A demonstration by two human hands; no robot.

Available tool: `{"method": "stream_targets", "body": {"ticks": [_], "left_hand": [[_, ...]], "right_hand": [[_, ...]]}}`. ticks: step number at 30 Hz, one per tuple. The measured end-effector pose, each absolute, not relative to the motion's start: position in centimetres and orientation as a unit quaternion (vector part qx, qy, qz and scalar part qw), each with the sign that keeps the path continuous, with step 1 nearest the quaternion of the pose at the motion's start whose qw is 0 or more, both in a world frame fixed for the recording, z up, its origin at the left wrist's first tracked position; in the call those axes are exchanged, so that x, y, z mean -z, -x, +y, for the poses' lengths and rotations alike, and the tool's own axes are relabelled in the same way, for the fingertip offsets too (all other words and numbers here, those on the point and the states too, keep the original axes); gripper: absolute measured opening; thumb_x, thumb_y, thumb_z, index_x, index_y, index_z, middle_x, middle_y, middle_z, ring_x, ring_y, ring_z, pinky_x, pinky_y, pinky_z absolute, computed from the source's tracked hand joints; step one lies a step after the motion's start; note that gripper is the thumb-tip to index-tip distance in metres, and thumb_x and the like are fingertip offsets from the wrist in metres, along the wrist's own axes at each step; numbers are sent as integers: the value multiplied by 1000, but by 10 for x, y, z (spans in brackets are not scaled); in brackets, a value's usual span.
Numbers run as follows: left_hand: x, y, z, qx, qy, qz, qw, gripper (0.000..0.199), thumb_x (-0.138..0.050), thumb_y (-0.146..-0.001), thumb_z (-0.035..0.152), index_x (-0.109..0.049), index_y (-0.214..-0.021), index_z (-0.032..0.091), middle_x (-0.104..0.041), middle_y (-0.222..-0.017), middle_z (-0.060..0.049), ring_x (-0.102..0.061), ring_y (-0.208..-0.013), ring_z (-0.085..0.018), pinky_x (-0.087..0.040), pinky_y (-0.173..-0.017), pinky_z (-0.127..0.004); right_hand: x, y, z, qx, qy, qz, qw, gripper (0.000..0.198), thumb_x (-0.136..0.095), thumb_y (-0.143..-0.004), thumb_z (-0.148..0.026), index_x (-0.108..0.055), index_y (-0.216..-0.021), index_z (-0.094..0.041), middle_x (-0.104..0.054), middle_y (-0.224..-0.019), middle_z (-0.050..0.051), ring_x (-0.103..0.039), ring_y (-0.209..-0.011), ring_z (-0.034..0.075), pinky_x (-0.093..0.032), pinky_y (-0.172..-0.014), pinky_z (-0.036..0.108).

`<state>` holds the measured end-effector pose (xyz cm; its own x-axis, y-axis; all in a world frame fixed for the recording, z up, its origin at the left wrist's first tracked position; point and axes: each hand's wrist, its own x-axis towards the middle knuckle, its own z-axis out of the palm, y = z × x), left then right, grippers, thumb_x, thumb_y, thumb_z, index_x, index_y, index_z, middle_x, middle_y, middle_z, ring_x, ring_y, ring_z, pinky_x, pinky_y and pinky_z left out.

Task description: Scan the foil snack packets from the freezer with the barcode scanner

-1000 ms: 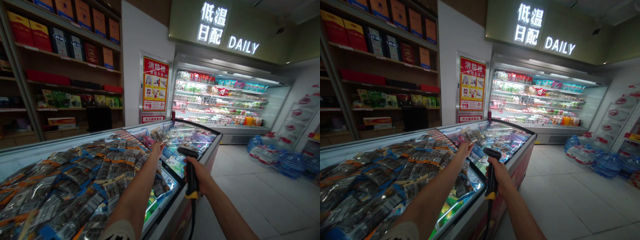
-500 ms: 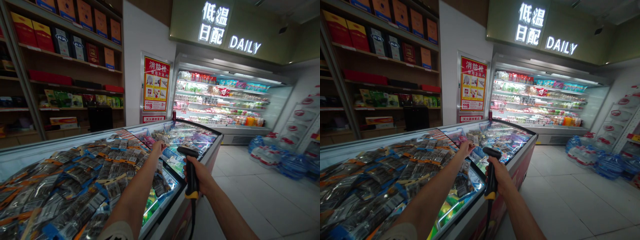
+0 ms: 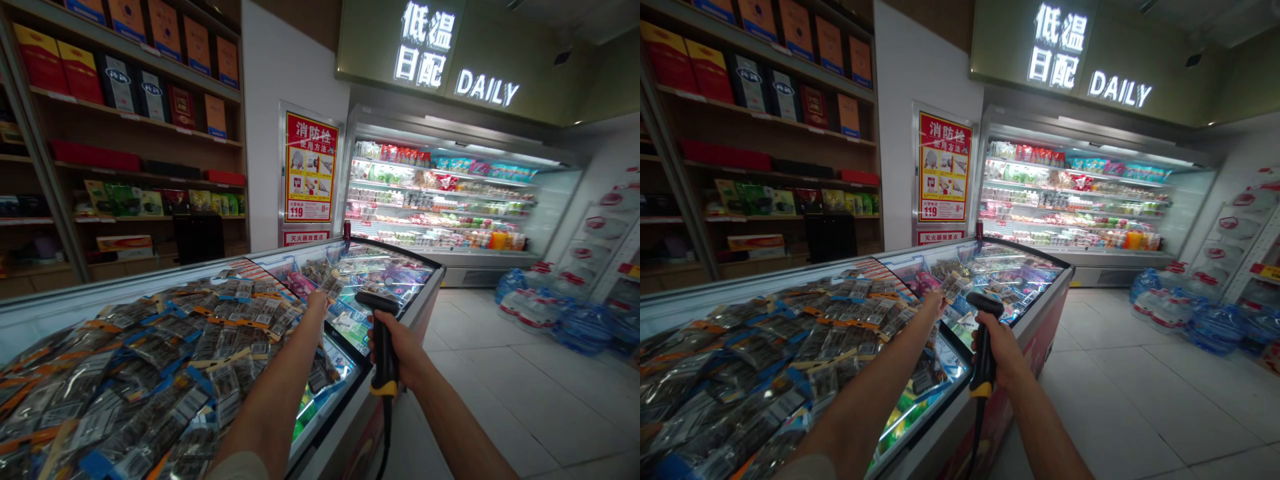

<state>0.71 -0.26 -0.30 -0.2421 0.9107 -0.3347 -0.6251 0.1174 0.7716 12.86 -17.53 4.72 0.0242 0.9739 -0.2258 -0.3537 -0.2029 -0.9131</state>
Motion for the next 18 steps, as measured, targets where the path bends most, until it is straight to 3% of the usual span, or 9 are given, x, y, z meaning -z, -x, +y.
{"method": "stream_targets", "body": {"ticks": [4, 11, 18], "left_hand": [[5, -14, -5, -665, -140, 409, 610, 23, -44, -71, -4, -45, -73, 19, -50, -64, 4, -52, -55, -5, -46, -59, -18], [15, -22, -11, -664, -122, 356, 647, 28, -40, -76, 1, -44, -92, 24, -51, -69, 5, -52, -53, -7, -50, -63, -30], [19, -21, -6, -674, -135, 343, 640, 26, -40, -75, 2, -46, -88, 24, -49, -65, 5, -51, -52, -7, -50, -64, -33]], "right_hand": [[-52, -128, -177, -642, 453, -313, 533, 23, -54, -70, -38, -53, -78, -17, -51, -52, -3, -48, -41, 9, -40, -36, 22], [-54, -127, -173, -641, 476, -303, 521, 22, -53, -71, -39, -52, -75, -17, -50, -50, -4, -48, -40, 9, -40, -36, 22], [-56, -125, -173, -644, 474, -300, 520, 22, -52, -73, -38, -51, -73, -16, -49, -48, -4, -46, -38, 9, -38, -35, 21]]}}
